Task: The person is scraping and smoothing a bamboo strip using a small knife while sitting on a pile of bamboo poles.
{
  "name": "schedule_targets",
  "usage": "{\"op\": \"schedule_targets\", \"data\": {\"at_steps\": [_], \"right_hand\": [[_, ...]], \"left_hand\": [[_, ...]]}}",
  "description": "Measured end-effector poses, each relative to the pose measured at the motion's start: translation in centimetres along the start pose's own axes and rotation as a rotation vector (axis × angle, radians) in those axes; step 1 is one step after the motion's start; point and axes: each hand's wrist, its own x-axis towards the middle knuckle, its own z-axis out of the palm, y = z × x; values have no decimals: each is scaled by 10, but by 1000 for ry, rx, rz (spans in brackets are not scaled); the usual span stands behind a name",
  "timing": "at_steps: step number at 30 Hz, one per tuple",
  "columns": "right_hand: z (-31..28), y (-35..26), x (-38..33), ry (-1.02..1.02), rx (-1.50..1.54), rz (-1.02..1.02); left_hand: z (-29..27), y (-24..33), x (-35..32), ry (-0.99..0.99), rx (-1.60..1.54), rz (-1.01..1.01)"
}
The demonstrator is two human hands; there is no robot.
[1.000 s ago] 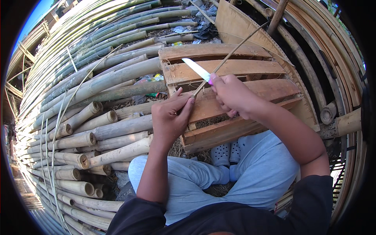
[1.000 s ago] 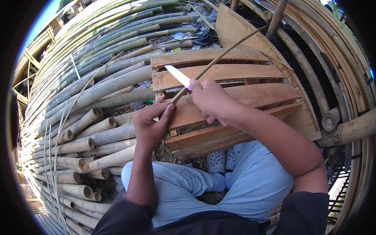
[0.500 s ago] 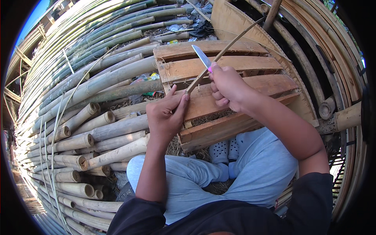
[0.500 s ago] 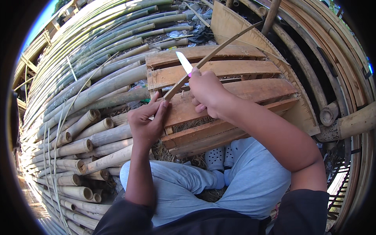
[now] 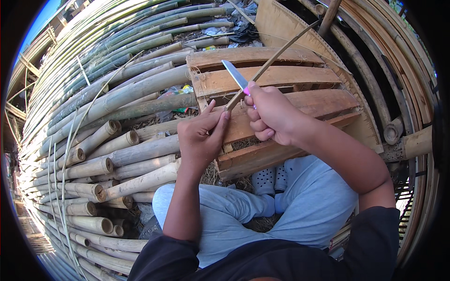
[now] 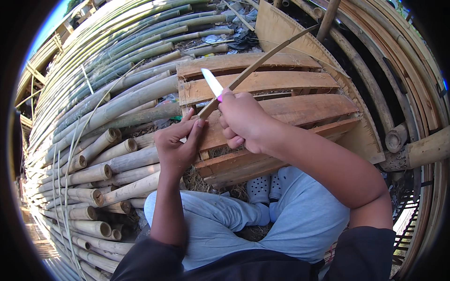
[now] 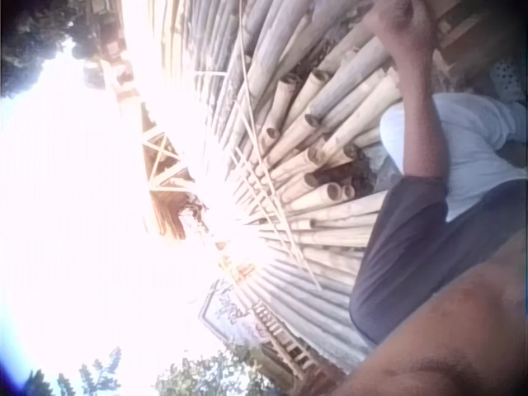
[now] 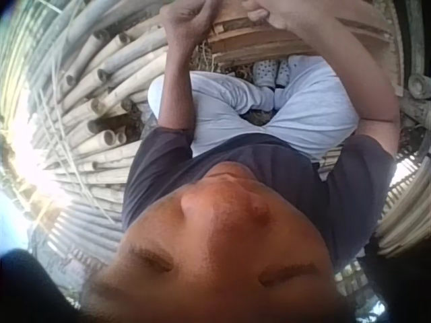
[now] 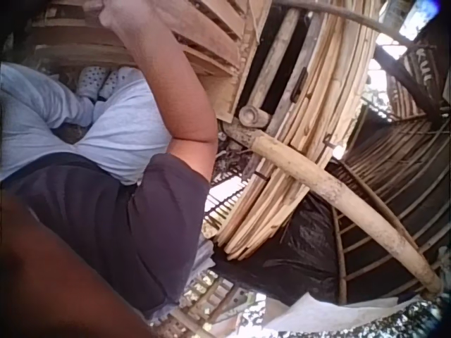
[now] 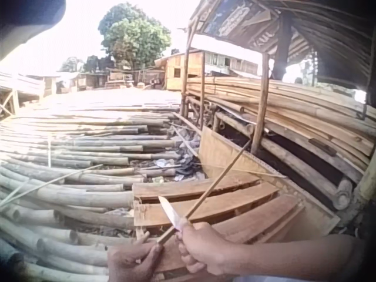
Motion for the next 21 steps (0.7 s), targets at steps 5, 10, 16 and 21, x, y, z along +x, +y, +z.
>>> {"op": "schedule_targets", "data": {"at_steps": [5, 10, 16, 21], "right_hand": [[-8, -3, 7, 43, 94, -21], [7, 7, -14, -196, -98, 90], [6, 3, -11, -59, -57, -48], [-4, 0, -5, -2, -84, -57]], "left_hand": [[-1, 2, 0, 7, -11, 10], [1, 0, -1, 14, -20, 0], [1, 0, 0, 19, -21, -10], [0, 1, 1, 16, -15, -9]]}}
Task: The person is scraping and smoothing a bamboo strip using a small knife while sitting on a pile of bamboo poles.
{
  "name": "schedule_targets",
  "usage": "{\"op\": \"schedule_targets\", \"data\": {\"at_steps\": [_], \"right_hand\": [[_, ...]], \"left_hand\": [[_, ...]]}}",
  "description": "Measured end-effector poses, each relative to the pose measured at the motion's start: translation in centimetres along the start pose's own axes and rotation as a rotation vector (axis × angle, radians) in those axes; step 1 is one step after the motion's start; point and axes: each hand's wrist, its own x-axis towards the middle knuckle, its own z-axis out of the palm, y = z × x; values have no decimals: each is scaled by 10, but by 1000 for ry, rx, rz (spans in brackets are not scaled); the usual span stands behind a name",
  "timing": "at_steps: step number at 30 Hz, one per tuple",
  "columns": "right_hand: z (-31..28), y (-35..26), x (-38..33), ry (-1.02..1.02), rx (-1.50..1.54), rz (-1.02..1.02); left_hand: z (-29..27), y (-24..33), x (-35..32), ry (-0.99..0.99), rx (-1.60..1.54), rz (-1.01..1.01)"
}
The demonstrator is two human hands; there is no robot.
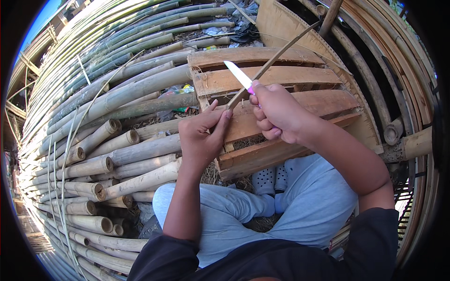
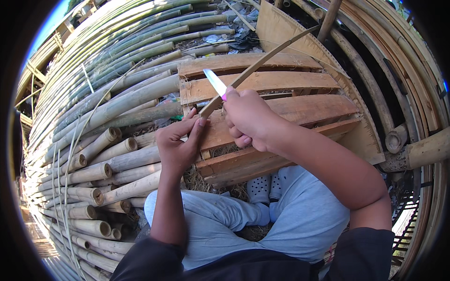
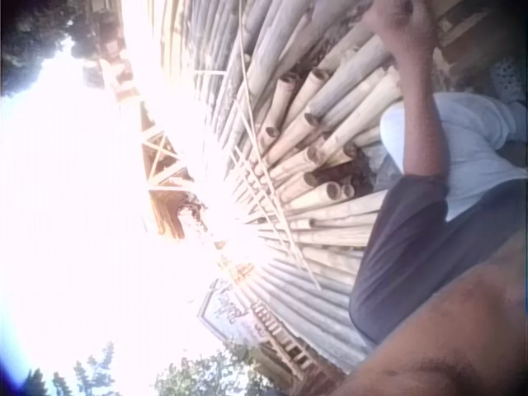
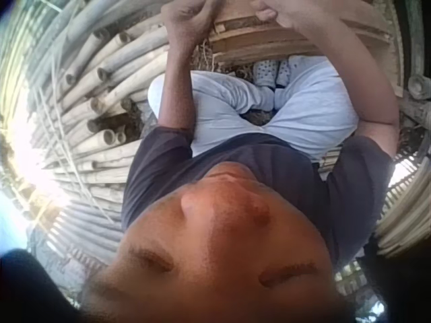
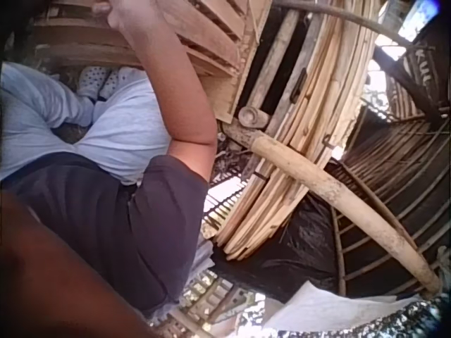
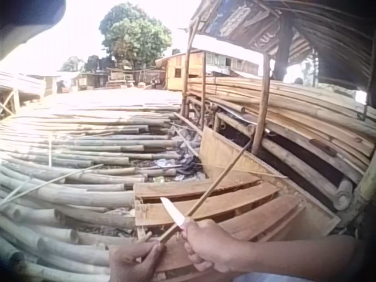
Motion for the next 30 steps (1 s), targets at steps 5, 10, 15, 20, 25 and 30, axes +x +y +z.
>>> {"op": "schedule_targets", "data": {"at_steps": [5, 10, 15, 20, 25, 30], "right_hand": [[-1, -2, 5, -13, -37, -9], [15, 2, -5, 6, -87, 46], [-2, -6, 9, 117, 42, -59], [0, -6, 1, -6, -15, 94], [-22, -9, 7, 33, 70, -44], [-14, -12, 1, -113, -27, 0]], "left_hand": [[0, -1, 0, 2, -13, -6], [1, -3, -2, 9, -1, 5], [-1, 1, 0, -10, -12, -64], [1, -2, -1, -10, -20, -46], [-1, 1, 0, 3, -15, -42], [-3, -3, -2, -21, 2, -60]]}}
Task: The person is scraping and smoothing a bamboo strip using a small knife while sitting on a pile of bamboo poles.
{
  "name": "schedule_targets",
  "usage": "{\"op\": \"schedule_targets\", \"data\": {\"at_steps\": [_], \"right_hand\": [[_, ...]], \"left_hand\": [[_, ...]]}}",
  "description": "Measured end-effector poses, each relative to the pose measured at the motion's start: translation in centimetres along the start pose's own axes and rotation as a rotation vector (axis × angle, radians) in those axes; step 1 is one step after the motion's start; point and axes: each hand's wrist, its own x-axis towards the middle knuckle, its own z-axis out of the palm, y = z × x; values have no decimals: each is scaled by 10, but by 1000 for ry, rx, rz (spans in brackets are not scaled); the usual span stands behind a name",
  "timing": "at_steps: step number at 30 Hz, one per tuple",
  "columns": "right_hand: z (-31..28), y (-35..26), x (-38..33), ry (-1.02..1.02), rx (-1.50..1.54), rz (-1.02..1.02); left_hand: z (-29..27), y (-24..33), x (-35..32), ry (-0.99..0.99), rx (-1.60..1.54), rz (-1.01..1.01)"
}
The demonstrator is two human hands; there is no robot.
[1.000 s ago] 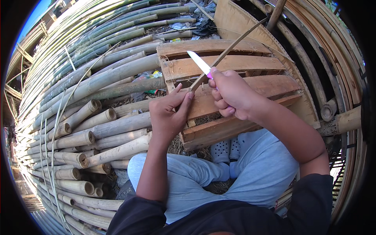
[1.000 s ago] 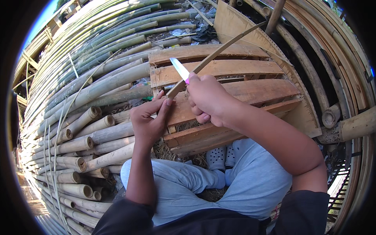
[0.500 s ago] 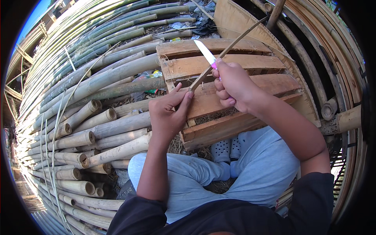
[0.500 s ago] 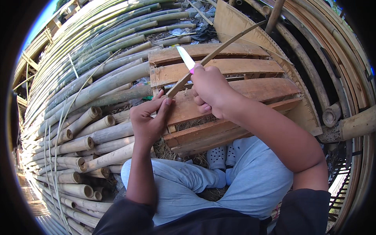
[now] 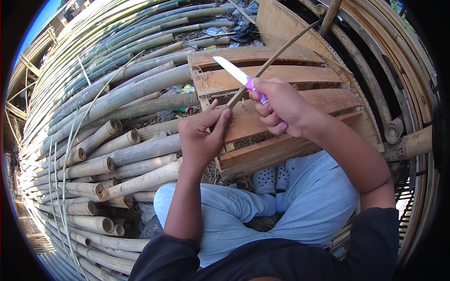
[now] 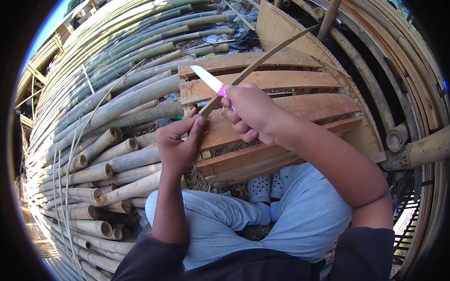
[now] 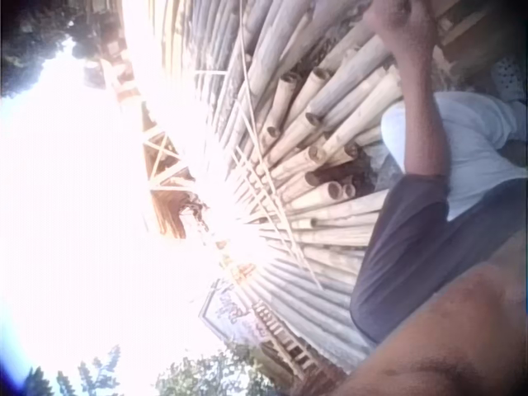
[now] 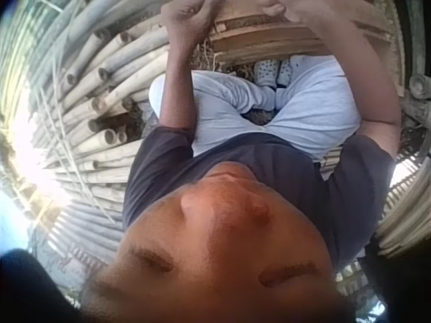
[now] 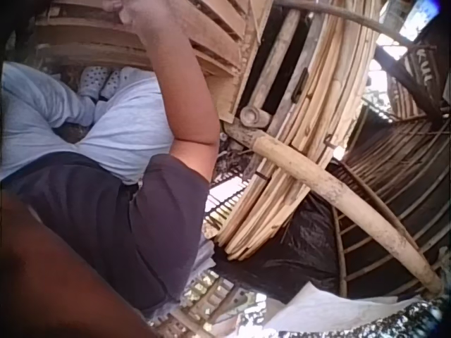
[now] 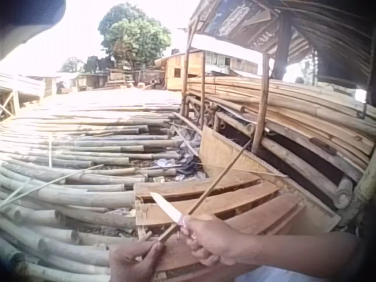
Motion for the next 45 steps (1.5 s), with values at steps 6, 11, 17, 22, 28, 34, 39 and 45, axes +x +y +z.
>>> {"op": "schedule_targets", "data": {"at_steps": [6, 11, 17, 22, 28, 34, 39, 45], "right_hand": [[11, 8, -2, 90, -113, 42], [-1, -2, 4, 199, 36, -98], [4, 1, 1, 45, -63, -31], [20, 18, -2, 157, -159, -20], [17, 10, -2, 161, -29, -27], [5, -2, 1, 154, 45, -82], [15, 8, -3, 88, -159, 9], [25, 12, -6, 135, -113, 38]], "left_hand": [[4, 2, -1, 17, -32, 7], [2, 3, 1, 16, -8, 28], [1, 4, 2, 9, -10, 24], [5, 1, 1, 16, -13, 37], [2, 4, 1, 1, 0, -3], [1, 6, 1, 13, -13, 13], [1, 2, 0, 2, -11, 10], [2, 2, 0, 9, -5, 23]]}}
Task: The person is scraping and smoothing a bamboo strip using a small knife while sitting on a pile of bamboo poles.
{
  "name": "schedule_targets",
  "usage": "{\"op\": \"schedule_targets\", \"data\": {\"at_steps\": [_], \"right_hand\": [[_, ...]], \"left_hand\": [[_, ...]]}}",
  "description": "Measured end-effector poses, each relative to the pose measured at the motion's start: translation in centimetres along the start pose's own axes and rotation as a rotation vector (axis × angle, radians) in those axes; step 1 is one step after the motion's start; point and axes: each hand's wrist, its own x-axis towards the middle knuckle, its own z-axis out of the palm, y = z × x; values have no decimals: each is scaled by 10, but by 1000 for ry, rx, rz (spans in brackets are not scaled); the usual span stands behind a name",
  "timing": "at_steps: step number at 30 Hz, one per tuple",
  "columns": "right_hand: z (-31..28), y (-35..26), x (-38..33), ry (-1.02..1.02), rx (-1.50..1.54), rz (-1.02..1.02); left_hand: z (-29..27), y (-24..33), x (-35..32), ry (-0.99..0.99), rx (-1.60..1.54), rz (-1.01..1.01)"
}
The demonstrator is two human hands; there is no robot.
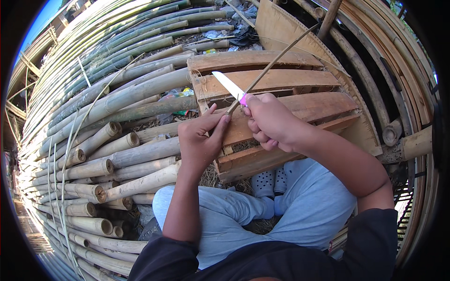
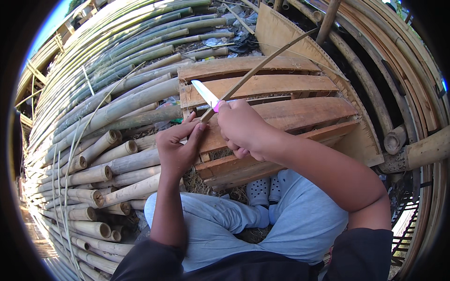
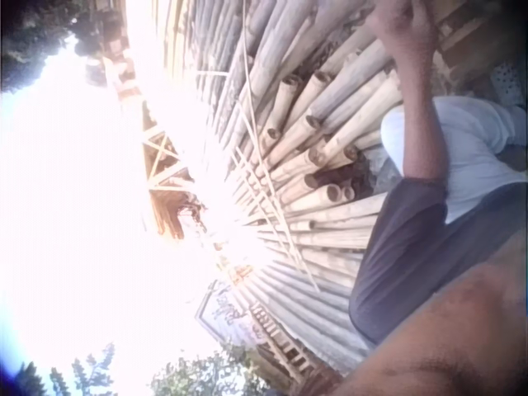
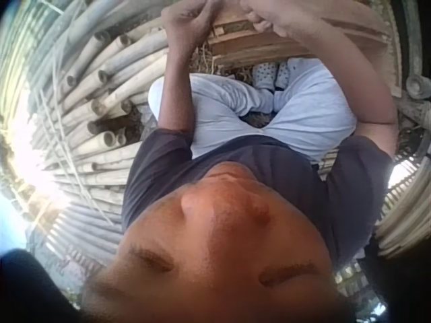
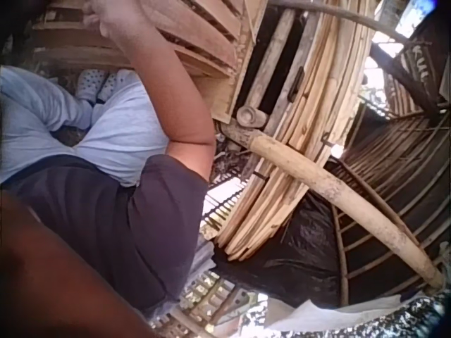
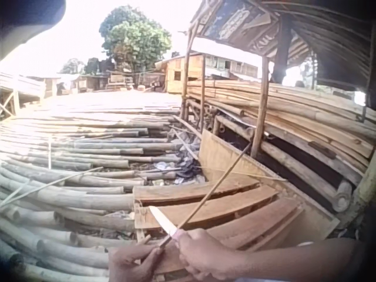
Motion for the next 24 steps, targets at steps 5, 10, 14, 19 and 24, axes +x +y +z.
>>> {"op": "schedule_targets", "data": {"at_steps": [5, 10, 14, 19, 24], "right_hand": [[-16, -10, 7, 3, 95, 4], [-21, -11, 10, -32, 86, -17], [-4, -3, 0, -96, 73, 75], [-24, -13, 13, 2, 222, -67], [-4, -6, 1, -50, 40, 25]], "left_hand": [[0, 1, 1, -3, -9, -17], [-1, 2, 0, -7, -11, -33], [0, 0, 0, -1, -10, -18], [1, 4, 1, 4, -5, -26], [-1, -1, 0, -14, 4, 1]]}}
